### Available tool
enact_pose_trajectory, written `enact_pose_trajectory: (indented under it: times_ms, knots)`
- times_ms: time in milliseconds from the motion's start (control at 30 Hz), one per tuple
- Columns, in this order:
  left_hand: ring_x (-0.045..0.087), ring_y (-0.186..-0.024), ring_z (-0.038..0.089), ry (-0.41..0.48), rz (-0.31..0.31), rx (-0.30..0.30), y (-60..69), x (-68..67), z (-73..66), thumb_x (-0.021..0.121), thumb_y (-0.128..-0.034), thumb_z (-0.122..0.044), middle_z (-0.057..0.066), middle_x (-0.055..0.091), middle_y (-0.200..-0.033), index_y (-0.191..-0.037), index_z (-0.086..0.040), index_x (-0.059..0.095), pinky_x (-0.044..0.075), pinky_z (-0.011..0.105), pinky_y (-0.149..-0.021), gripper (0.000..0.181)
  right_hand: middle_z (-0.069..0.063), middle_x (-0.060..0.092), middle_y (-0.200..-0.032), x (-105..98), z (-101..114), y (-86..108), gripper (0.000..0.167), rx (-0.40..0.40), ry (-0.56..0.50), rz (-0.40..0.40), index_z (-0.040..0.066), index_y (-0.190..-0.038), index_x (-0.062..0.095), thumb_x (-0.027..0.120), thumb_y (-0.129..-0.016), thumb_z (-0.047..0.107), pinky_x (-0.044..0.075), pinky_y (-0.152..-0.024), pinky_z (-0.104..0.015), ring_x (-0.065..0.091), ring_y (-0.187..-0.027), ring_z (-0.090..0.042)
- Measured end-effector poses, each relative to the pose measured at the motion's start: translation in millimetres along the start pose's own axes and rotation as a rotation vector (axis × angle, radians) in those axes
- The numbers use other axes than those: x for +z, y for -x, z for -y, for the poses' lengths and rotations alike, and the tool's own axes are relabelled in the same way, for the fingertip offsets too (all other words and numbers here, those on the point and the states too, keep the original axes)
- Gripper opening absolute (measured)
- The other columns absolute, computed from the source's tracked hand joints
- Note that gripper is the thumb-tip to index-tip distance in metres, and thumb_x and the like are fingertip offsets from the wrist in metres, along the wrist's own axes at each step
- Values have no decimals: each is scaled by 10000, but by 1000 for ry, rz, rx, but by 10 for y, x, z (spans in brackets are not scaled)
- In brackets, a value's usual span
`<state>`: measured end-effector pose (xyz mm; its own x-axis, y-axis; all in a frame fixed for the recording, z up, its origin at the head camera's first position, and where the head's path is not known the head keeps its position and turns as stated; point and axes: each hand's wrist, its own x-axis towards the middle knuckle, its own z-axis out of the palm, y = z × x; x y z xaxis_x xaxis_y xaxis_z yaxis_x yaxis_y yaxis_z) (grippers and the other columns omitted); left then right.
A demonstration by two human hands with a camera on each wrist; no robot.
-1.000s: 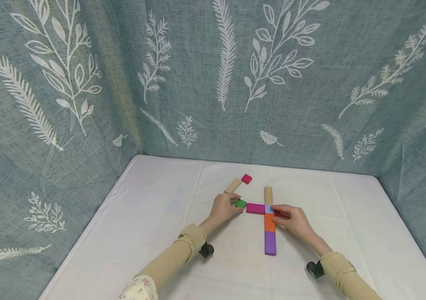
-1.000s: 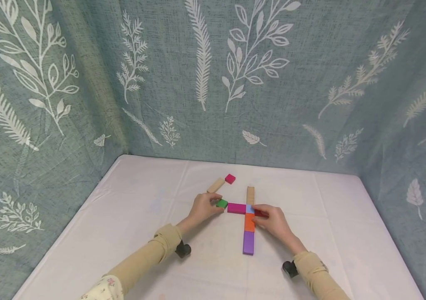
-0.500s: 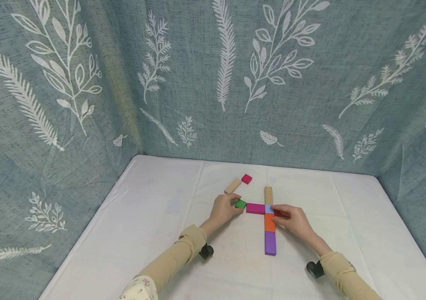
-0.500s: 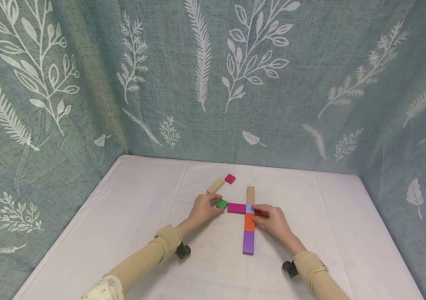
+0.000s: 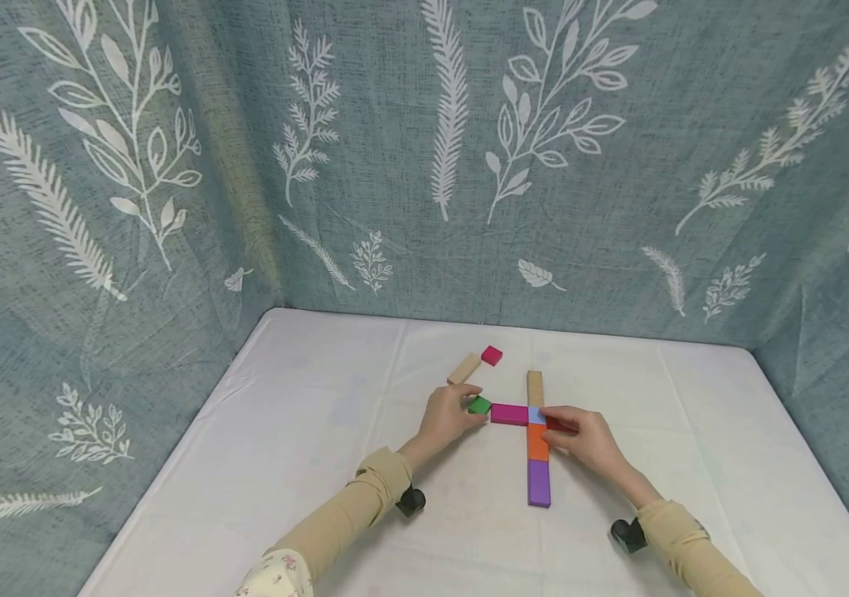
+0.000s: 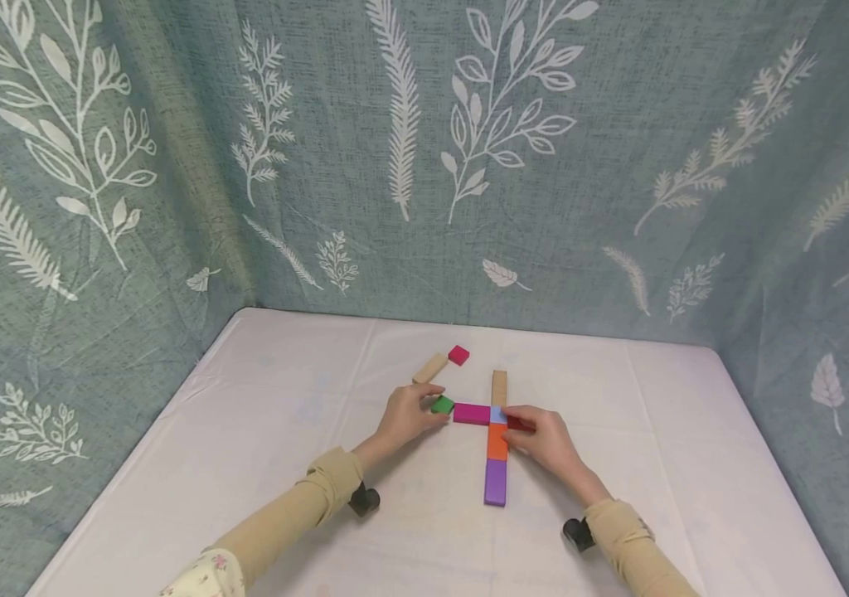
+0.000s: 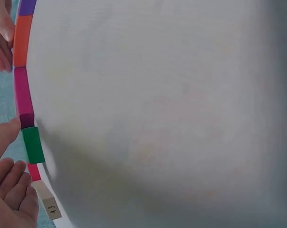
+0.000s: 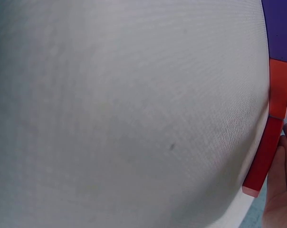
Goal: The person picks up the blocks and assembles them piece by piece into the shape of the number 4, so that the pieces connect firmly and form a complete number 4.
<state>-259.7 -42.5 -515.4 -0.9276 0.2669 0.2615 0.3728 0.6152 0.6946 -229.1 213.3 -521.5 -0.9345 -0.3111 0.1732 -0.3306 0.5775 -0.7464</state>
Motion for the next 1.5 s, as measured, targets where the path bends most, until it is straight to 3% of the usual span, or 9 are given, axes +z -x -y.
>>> enact_pose_trajectory:
  times_ms: [233, 567, 700, 967, 1200, 1500]
  knots:
    - [625, -1119, 290, 51, -38, -19, -96, -95, -47, 773, -768, -126, 153, 680, -1155, -1135, 12, 667, 511, 408, -943, 406, -148, 672, -1173, 4, -3, -2, 399, 3, 4, -3, 30, -1186, 656, 745, -802, 95, 517, -914, -416, 621, -1109, -314]
    - [644, -1063, 312, 57, -176, -49, -396, -396, -127, 751, -800, -134, 161, 695, -1113, -1107, 22, 680, 529, 423, -900, 352, -147, 672, -1172, 12, 1, -3, 393, 7, 12, -4, 33, -1182, 659, 744, -802, 90, 513, -920, -423, 619, -1113, -314]
    - [648, -1057, 306, 59, -208, -77, -460, -453, -121, 751, -802, -145, 159, 701, -1099, -1091, 15, 689, 529, 409, -901, 336, -152, 671, -1172, 6, -2, -10, 390, 1, 19, -3, 27, -1181, 658, 740, -805, 91, 514, -918, -423, 618, -1113, -318]
    - [644, -1046, 320, 110, -195, -204, -408, -272, 29, 741, -808, -134, 176, 700, -1087, -1101, 46, 676, 531, 422, -881, 350, -151, 670, -1174, 7, 3, -12, 389, 3, 13, -2, 28, -1180, 659, 741, -805, 91, 512, -921, -427, 616, -1115, -320]
    - [656, -1024, 312, 177, -272, -325, -328, -108, 122, 762, -776, -141, 188, 702, -1061, -1078, 36, 686, 534, 411, -875, 359, -158, 665, -1184, 12, -3, -11, 397, 6, 10, 12, 23, -1189, 652, 738, -808, 97, 512, -919, -427, 613, -1119, -329]
    - [669, -1002, 296, 178, -294, -337, -287, -44, 153, 769, -767, -112, 184, 705, -1059, -1085, 37, 681, 544, 389, -865, 363, -157, 662, -1190, 0, -2, -11, 401, 23, 8, 9, 27, -1192, 652, 740, -807, 99, 509, -925, -425, 608, -1129, -328]
